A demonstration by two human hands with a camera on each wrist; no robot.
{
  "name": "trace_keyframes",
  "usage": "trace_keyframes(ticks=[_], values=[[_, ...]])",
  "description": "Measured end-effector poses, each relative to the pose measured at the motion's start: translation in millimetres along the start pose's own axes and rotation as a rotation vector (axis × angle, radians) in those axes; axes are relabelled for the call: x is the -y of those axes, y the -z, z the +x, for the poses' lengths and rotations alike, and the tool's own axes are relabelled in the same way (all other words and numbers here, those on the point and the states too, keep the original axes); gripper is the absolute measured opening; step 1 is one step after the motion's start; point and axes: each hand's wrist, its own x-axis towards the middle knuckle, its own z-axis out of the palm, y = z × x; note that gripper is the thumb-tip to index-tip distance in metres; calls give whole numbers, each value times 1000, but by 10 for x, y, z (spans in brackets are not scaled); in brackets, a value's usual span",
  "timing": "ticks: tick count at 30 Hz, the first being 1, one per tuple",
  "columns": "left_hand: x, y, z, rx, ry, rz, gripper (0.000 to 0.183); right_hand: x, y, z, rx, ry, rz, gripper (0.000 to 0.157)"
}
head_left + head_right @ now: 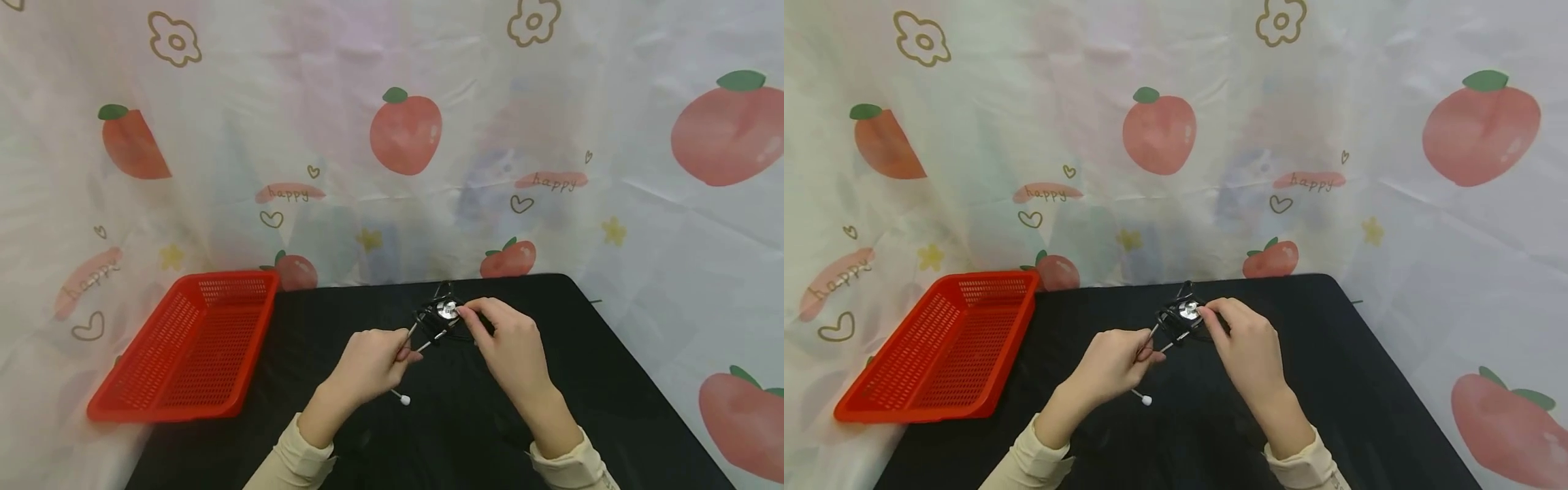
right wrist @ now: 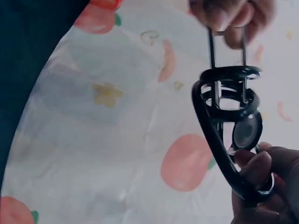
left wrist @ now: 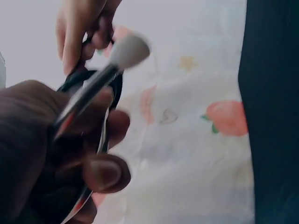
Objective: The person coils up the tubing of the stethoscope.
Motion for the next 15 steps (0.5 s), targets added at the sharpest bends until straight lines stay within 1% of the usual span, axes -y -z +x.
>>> trace_keyframes(ticks=[3, 5, 7, 10, 12, 15], values=[[104, 114, 1, 33, -34, -46, 45, 33, 17, 27, 31, 42, 15, 8], [146, 179, 0, 44, -30, -68, 45, 40, 8, 41, 53, 56, 48, 11], [173, 211, -7, 64, -19, -74, 43, 39, -9, 45, 91, 31, 113, 14], [178, 209, -29, 93, 7, -58, 43, 35, -36, 33, 135, -32, 192, 15], [160, 181, -40, 107, 17, -44, 42, 42, -63, 14, 127, -59, 186, 14], [116, 134, -46, 101, 27, -27, 42, 46, -122, -2, 64, -27, 126, 10]])
